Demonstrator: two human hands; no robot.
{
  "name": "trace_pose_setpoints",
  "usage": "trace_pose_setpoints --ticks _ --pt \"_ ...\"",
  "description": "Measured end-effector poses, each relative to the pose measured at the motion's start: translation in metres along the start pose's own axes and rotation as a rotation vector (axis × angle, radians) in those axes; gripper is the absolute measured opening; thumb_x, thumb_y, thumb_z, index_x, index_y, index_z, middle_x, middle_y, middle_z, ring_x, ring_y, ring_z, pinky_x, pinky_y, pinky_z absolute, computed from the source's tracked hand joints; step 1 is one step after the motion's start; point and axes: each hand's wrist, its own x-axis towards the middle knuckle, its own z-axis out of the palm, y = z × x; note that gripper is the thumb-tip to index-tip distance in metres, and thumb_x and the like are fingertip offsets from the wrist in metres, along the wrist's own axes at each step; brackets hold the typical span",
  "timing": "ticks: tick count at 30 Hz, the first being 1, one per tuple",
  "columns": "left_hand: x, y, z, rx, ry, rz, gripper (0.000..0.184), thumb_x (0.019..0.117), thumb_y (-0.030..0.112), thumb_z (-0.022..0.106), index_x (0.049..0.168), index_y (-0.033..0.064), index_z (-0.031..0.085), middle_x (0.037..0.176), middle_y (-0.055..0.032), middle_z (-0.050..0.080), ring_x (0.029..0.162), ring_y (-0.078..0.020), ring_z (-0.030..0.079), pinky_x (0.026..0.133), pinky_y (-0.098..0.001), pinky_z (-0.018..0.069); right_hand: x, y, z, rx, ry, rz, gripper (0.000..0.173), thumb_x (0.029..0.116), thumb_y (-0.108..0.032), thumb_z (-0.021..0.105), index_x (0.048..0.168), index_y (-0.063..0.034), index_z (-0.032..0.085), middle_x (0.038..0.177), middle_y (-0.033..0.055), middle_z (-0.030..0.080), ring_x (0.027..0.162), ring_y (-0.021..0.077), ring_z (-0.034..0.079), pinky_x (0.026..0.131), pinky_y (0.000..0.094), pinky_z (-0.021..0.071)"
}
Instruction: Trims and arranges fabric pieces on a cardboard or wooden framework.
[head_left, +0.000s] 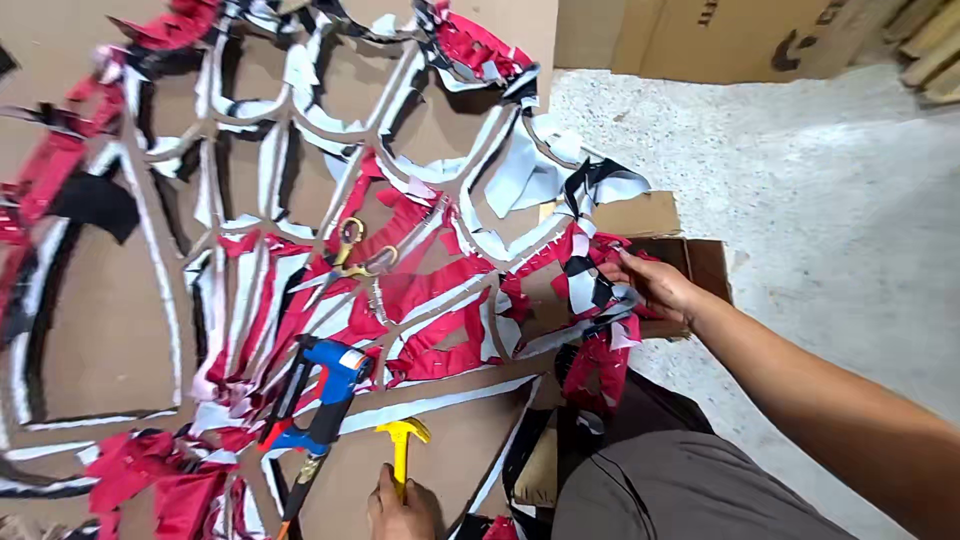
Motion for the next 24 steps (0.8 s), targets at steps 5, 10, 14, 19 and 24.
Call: trace_pose_setpoints --ticks 5,10,14,19,24 --pt "0.002 0.007 -0.008 -0.013 0.059 -0.024 0.054 0.0968 0.015 0.066 0.148 0.0034 0.052 0.136 -0.0301 0.058 0.126 -0.0490 0.057 0.102 -0.0637 0.0481 0.023 -0.007 0.016 0.118 -0.016 -0.009 0.044 0.1113 -0.038 0.038 0.132 -0.0068 0.061 0.114 0.0037 0.073 0.101 0.0105 0.069 0.090 0.0310 0.0566" --pt "-0.029 0.141 -0.015 0.002 0.007 0.689 0.050 0.0934 0.023 0.068 0.139 0.0039 0.062 0.143 -0.0221 0.059 0.133 -0.0412 0.056 0.109 -0.0612 0.0450 0.043 -0.014 0.019 0.089 -0.196 0.018 0.045 0.1118 -0.039 0.029 0.116 -0.0113 0.065 0.093 0.0019 0.072 0.082 0.0103 0.069 0.074 0.0308 0.0590" --pt "-0.019 0.234 0.023 -0.033 -0.061 1.241 0.071 0.0806 0.014 0.076 0.149 0.0117 0.055 0.159 -0.0107 0.046 0.149 -0.0300 0.040 0.120 -0.0628 0.0308 0.049 -0.012 0.023 0.123 -0.260 -0.008 0.048 0.1119 -0.040 0.023 0.123 -0.0171 0.064 0.102 -0.0006 0.073 0.094 0.0091 0.070 0.082 0.0314 0.0595" --pt "-0.034 0.297 0.024 -0.043 -0.243 1.229 0.082 0.0881 0.050 0.072 0.154 0.0073 0.047 0.160 -0.0125 0.045 0.153 -0.0321 0.033 0.123 -0.0629 0.0224 0.043 -0.016 0.029 0.186 -0.266 0.001 0.050 0.1123 -0.041 0.019 0.120 -0.0196 0.064 0.101 -0.0028 0.075 0.093 0.0062 0.071 0.082 0.0280 0.0603" --pt "-0.061 0.348 0.043 -0.053 -0.205 1.057 0.098 0.0790 0.050 0.081 0.157 0.0044 0.041 0.169 -0.0173 0.025 0.157 -0.0342 0.019 0.124 -0.0643 0.0165 0.035 -0.026 0.036 0.333 -0.218 0.105 0.044 0.1119 -0.037 0.024 0.108 -0.0203 0.065 0.090 -0.0028 0.072 0.082 0.0036 0.068 0.071 0.0226 0.0585"
